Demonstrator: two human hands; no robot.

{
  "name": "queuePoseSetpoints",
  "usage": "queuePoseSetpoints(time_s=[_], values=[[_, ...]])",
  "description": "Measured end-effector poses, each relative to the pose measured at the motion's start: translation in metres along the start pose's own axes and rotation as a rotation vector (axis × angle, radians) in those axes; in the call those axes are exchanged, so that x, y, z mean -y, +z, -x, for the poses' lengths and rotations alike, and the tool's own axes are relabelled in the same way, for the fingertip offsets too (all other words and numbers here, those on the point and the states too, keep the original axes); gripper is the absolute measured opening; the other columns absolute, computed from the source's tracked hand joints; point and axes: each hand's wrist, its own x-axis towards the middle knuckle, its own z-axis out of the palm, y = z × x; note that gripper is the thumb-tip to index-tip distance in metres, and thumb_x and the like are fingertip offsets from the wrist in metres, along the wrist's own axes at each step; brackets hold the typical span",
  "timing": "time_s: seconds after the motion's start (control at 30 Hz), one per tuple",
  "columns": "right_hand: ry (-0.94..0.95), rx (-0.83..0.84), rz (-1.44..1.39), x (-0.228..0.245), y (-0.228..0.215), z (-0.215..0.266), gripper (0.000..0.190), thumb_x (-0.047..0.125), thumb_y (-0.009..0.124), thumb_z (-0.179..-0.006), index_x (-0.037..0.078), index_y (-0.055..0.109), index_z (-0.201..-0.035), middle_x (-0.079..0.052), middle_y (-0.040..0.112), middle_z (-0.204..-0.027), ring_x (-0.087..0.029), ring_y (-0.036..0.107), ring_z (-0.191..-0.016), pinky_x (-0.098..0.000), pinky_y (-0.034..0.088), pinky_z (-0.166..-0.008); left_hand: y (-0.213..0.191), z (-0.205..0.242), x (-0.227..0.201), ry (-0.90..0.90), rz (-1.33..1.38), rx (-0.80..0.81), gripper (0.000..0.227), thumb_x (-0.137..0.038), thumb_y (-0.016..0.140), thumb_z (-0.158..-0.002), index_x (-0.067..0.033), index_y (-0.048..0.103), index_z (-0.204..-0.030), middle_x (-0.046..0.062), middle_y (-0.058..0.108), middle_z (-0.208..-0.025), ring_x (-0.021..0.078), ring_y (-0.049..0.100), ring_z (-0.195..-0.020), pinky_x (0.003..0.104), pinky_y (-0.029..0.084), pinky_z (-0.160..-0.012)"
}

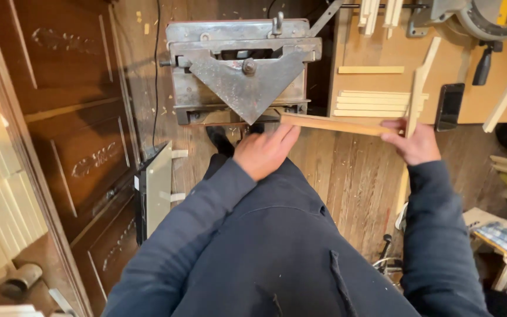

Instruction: Cutting wooden molding for a picture frame using a manual miter guillotine machine.

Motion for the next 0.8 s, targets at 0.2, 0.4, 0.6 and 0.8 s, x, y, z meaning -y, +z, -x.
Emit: queuePoseSetpoints(time_s=[0.2,0.4,0.6,0.8], values=[[0.403,-0.272,-0.735,-0.049,0.045,0.082,0.029,0.022,0.071,-0.102,0.001,0.064,-0.122,-0.010,0.053,-0.082,-0.009,0.043,-0.052,-0.0270,0.034,-0.044,-0.001,0.081,0.034,-0.083,0.091,0.262,0.024,-0.029,0.063,-0.101,-0.0157,0.064,-0.121,0.007,0.067,-0.095,0.0305,0.071,-0.071,0.044,0.057,-0.061],[0.475,-0.528,-1.191,-0.127,0.065,0.087,0.024,0.030,0.055,-0.113,0.008,0.054,-0.124,-0.011,0.074,-0.108,-0.006,0.039,-0.051,-0.0225,0.033,-0.044,0.002,0.116,0.066,-0.272,0.102,0.274,0.029,-0.033,0.065,-0.096,-0.0144,0.066,-0.117,0.012,0.075,-0.095,0.0377,0.071,-0.074,0.050,0.056,-0.063],[0.614,-0.575,-1.027,-0.207,0.025,0.041,0.023,0.025,0.059,-0.109,0.007,0.058,-0.124,-0.010,0.076,-0.108,-0.006,0.041,-0.052,-0.0239,0.035,-0.045,0.005,0.095,0.061,-0.532,-0.005,0.526,0.033,-0.038,0.065,-0.095,-0.0175,0.065,-0.121,0.021,0.072,-0.081,0.0438,0.069,-0.078,0.056,0.054,-0.069],[0.699,-0.621,-0.787,-0.241,-0.019,-0.010,0.024,0.026,0.065,-0.105,0.007,0.062,-0.120,-0.010,0.078,-0.096,-0.005,0.042,-0.048,-0.0245,0.038,-0.043,0.011,0.082,0.049,-0.626,-0.008,0.515,0.033,-0.036,0.065,-0.094,-0.0167,0.066,-0.120,0.023,0.072,-0.090,0.0448,0.069,-0.084,0.057,0.054,-0.072]])
